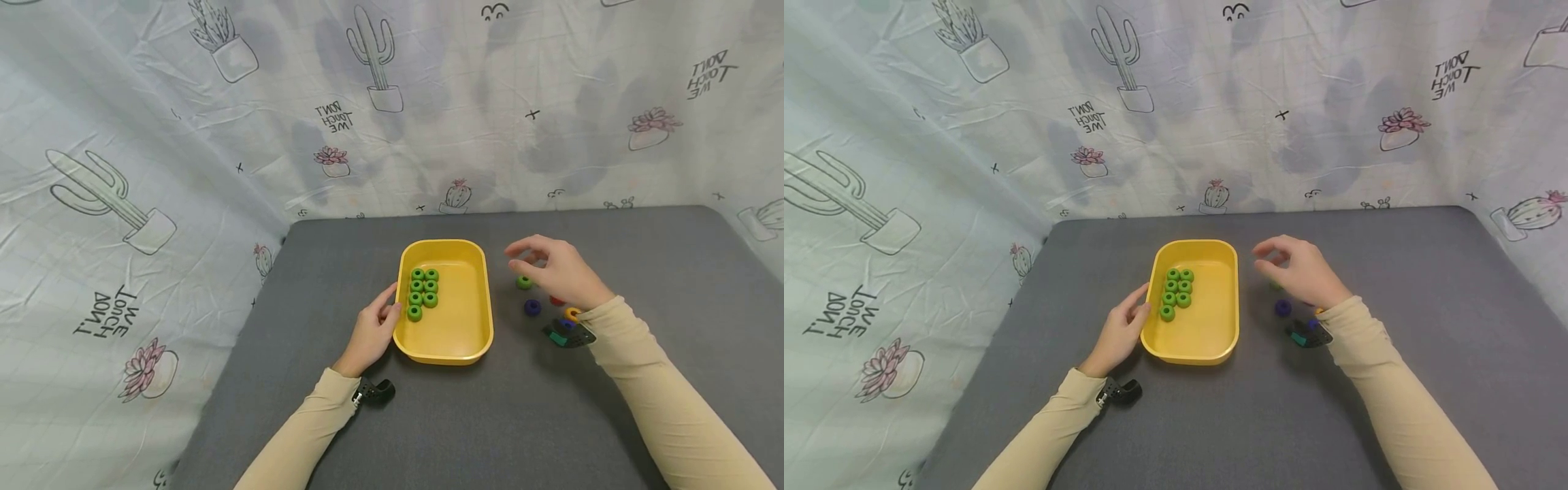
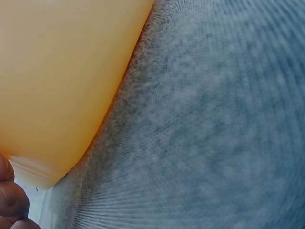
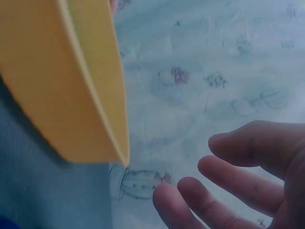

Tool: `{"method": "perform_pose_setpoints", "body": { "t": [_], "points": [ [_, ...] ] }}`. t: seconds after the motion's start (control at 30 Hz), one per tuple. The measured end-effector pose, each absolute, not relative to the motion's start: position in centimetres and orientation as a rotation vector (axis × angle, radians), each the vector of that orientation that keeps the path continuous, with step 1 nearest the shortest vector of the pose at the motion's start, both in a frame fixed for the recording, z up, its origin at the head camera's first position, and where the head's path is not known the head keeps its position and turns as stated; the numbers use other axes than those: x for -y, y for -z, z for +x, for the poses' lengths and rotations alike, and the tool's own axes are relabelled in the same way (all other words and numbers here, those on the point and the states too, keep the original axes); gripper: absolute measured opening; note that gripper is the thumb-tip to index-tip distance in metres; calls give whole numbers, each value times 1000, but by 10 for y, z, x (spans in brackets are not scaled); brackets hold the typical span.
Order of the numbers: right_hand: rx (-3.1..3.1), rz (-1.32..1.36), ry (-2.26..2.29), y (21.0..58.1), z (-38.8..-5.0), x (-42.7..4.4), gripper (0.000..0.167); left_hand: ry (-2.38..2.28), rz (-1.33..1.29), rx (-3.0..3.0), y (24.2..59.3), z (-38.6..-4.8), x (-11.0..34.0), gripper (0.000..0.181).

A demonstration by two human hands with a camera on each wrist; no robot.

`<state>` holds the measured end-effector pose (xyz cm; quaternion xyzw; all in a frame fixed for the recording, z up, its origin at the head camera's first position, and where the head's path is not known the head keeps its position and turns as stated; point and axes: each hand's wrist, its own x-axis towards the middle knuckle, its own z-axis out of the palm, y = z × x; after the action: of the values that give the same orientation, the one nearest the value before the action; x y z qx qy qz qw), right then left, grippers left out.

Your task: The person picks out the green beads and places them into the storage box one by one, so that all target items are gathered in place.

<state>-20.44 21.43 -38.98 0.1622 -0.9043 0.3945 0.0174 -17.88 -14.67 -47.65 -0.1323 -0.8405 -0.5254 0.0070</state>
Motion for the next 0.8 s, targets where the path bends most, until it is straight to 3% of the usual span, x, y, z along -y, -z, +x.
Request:
{"method": "perform_pose_setpoints", "body": {
  "t": [0.8],
  "points": [
    [3019, 336, -1096, 421, -224, -239, 47, 1634, -398, 2641, 476, -179, 144, 48]
  ]
}}
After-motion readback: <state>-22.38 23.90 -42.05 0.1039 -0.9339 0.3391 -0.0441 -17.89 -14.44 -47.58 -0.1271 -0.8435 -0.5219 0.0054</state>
